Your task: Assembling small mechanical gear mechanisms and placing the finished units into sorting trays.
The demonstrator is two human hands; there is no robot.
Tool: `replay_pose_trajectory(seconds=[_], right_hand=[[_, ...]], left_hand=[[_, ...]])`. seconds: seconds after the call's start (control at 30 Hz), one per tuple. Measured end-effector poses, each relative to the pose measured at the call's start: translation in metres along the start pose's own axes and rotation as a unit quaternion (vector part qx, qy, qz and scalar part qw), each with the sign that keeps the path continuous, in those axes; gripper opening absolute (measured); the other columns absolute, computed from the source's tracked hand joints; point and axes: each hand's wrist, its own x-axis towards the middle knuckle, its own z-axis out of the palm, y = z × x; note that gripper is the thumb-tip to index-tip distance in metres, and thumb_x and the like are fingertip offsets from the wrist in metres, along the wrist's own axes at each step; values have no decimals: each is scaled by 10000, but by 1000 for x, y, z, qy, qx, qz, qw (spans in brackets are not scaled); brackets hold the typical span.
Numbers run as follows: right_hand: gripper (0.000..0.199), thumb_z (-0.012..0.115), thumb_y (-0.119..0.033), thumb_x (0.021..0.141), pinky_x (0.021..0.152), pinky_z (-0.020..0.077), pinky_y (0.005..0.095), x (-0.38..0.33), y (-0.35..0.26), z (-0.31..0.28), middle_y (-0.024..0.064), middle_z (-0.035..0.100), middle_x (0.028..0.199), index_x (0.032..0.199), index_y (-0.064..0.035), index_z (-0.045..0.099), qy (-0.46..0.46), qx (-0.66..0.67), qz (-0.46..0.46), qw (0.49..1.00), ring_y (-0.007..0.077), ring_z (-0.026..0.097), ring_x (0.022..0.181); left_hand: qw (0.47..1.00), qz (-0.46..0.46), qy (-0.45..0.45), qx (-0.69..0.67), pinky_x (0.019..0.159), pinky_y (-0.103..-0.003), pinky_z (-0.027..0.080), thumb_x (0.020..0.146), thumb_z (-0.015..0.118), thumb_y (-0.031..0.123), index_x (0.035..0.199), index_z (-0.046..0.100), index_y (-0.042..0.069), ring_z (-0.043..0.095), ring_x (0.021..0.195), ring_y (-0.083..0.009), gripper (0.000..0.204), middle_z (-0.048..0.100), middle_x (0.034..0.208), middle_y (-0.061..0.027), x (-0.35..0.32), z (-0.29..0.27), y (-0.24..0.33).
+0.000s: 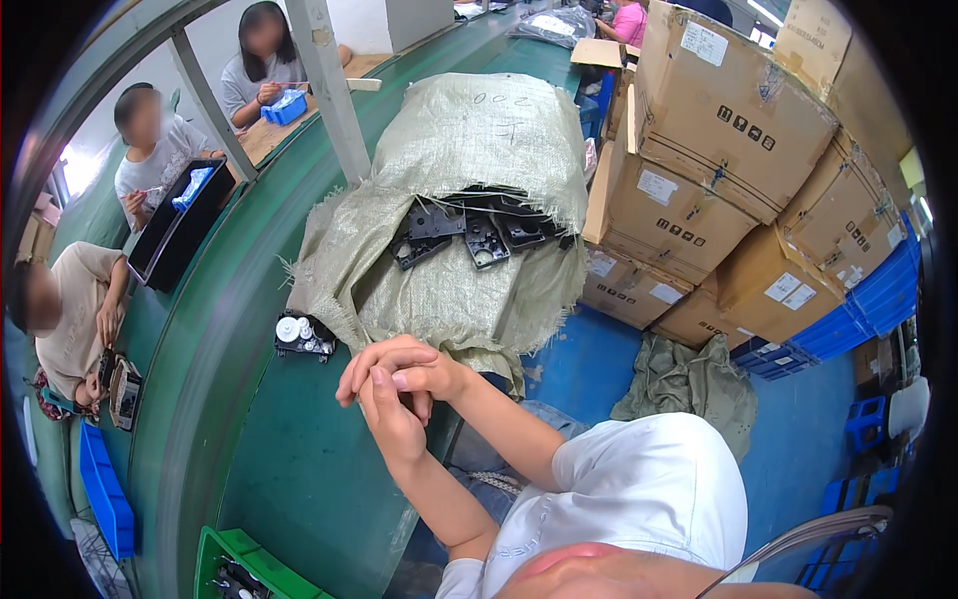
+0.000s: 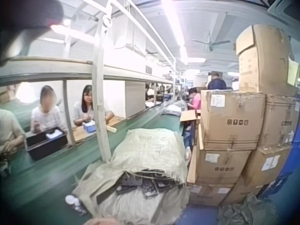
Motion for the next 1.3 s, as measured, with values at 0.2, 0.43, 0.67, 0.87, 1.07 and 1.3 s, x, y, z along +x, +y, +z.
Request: replay_pose_trajectory(seconds=[0.2,0.43,0.67,0.87,1.07,1.3], right_hand=[[400,590,-288,748,828,530,409,-3,0,4,181,688,1018,1000,12,675,56,35,10,998,301,654,907],[401,605,-302,745,793,542,404,-4,1,1,187,685,1009,993,6,673,-24,36,13,999,302,654,896],[410,620,-318,742,758,551,397,-4,1,-1,186,682,1009,1000,-4,670,-34,35,19,999,303,658,879],[362,599,-270,778,743,552,376,-6,-4,0,154,677,1002,1011,-2,669,-37,36,10,999,267,648,848],[346,545,-244,850,767,512,320,-12,-17,-5,107,668,1001,1074,-7,660,65,-179,77,979,201,612,837],[290,626,-166,819,809,493,306,-21,-53,-25,89,672,1011,1071,-25,662,227,-439,127,860,206,616,886]], left_hand=[[1000,-21,-3,-2,360,-207,214,1043,314,413,846,670,-19,315,396,-47,593,547,651,-32,-1,-2,0],[1000,-2,-16,-13,367,-209,221,1042,310,413,842,664,-27,319,404,-57,599,567,696,-59,-3,2,1],[999,-7,-30,-13,375,-209,232,1040,307,415,844,659,-41,318,413,-64,609,595,775,-89,-2,2,1],[999,-9,-21,-27,377,-208,232,1040,320,403,880,656,-32,319,417,-63,573,591,726,-79,-5,6,2],[996,-4,62,-57,395,-198,263,1037,342,370,941,642,-5,329,429,-55,490,576,638,-43,-4,-10,-2],[935,-55,190,294,538,-307,420,974,474,306,990,624,40,517,530,-188,305,583,615,-62,14,-6,0]])
